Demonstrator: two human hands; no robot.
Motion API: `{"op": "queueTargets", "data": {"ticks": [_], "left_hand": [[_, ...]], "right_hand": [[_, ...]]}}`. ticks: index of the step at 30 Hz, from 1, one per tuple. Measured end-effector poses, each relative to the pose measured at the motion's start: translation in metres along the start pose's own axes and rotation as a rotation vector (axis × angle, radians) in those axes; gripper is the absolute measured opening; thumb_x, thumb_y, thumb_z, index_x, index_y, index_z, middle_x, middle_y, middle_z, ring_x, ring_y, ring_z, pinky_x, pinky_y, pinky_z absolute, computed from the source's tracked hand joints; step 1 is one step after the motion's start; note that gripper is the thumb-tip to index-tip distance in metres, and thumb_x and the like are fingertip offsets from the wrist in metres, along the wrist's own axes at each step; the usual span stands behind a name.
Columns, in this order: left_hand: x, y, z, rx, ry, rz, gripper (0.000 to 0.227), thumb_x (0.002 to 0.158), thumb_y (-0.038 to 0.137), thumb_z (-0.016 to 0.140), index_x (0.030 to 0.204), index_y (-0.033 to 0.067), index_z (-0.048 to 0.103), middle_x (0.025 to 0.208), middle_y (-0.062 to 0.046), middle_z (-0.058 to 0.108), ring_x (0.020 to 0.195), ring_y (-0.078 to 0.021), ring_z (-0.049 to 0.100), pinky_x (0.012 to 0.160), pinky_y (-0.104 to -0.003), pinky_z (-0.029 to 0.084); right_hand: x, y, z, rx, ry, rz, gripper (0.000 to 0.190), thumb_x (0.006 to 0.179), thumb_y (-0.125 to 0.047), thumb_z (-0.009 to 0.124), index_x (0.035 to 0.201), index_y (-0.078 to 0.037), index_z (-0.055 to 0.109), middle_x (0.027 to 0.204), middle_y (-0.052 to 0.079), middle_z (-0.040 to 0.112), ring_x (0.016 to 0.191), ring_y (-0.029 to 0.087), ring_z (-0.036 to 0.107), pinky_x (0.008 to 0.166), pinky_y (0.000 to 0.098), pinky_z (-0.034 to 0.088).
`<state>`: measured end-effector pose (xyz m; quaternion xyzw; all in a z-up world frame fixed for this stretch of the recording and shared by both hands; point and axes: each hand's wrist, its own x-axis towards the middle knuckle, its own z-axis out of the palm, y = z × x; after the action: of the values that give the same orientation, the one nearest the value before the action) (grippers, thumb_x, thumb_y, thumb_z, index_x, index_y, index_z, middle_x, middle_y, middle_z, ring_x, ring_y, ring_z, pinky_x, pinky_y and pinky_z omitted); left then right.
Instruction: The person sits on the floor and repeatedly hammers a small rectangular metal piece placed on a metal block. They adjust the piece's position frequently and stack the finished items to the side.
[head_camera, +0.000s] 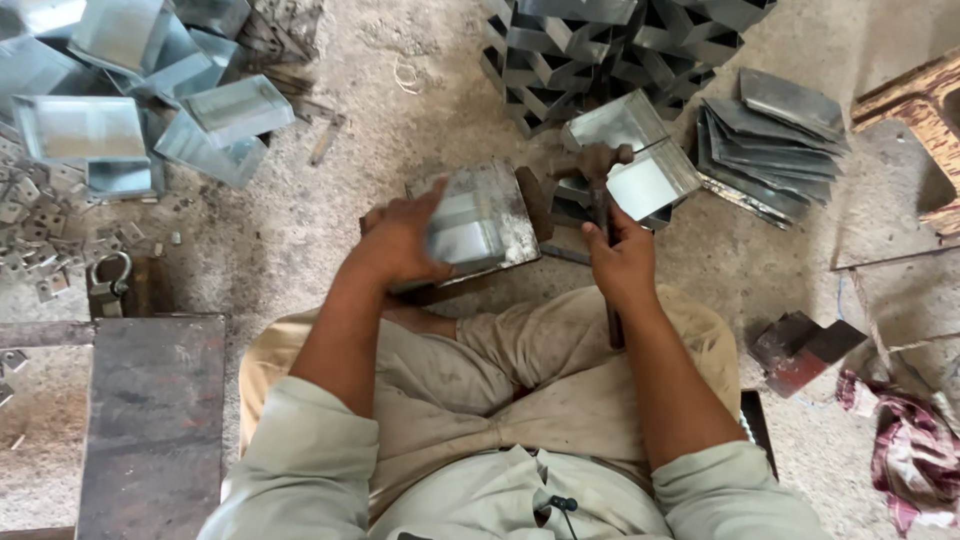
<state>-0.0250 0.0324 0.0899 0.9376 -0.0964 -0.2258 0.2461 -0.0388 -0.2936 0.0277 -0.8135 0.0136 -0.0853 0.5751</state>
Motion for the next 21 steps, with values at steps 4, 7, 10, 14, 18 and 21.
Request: {"op": "queueTargets", "data": {"ticks": [4,7,10,14,18,21], "left_hand": [[0.021,-0.005,0.018,0.035,0.242,0.137,0.119,0.068,0.034,0.081,0.165,0.0211,0.013,0.170,-0.017,0.026,0.159,-0.0355,0.007,0.122,-0.067,-0.007],[0.029,-0.029,0.008,0.021,0.379,-0.155,0.111,0.078,0.061,0.064,0.163,0.0172,0.008,0.171,-0.013,0.015,0.155,-0.0363,-0.001,0.113,-0.073,-0.013],[0.018,-0.043,0.003,0.010,0.302,-0.534,0.115,0.083,0.085,0.048,0.162,0.0102,0.011,0.170,-0.018,0.007,0.154,-0.0421,-0.007,0.106,-0.077,-0.016],[0.021,-0.028,0.024,-0.030,-0.078,-0.644,0.111,0.087,0.090,0.029,0.162,0.0101,0.022,0.172,-0.014,0.006,0.159,-0.0411,-0.007,0.112,-0.076,-0.018],[0.033,-0.010,0.042,0.000,-0.091,-0.607,0.087,0.092,0.066,0.040,0.160,0.0123,0.030,0.172,-0.017,0.009,0.159,-0.0405,-0.002,0.113,-0.078,-0.013],[0.043,-0.019,0.025,-0.085,0.036,-0.632,0.067,0.094,0.040,0.044,0.153,0.0081,0.039,0.163,-0.018,0.028,0.150,-0.0428,0.021,0.114,-0.074,0.011]], "right_hand": [[0.005,0.033,0.003,0.248,-0.058,0.355,0.023,0.099,-0.010,0.067,0.119,0.001,0.064,0.065,0.003,0.053,0.046,0.011,0.046,0.041,0.0309,0.035],[0.009,0.031,0.005,0.288,-0.038,0.429,0.018,0.098,-0.010,0.067,0.113,0.000,0.065,0.065,0.003,0.053,0.045,0.012,0.046,0.040,0.0311,0.036],[0.016,0.023,0.009,0.325,-0.006,0.489,0.017,0.097,-0.010,0.068,0.111,-0.001,0.065,0.066,0.002,0.054,0.045,0.012,0.047,0.040,0.0306,0.037],[0.019,0.026,0.013,0.377,0.004,0.515,0.018,0.096,-0.010,0.068,0.111,-0.002,0.065,0.068,0.002,0.055,0.046,0.012,0.048,0.040,0.0300,0.037],[0.018,0.033,0.016,0.383,-0.018,0.515,0.018,0.097,-0.010,0.070,0.108,0.001,0.063,0.068,0.003,0.054,0.047,0.013,0.049,0.041,0.0302,0.038],[0.013,0.032,0.013,0.374,-0.020,0.510,0.018,0.095,-0.010,0.070,0.109,0.000,0.063,0.068,0.003,0.054,0.047,0.013,0.049,0.040,0.0302,0.038]]}}
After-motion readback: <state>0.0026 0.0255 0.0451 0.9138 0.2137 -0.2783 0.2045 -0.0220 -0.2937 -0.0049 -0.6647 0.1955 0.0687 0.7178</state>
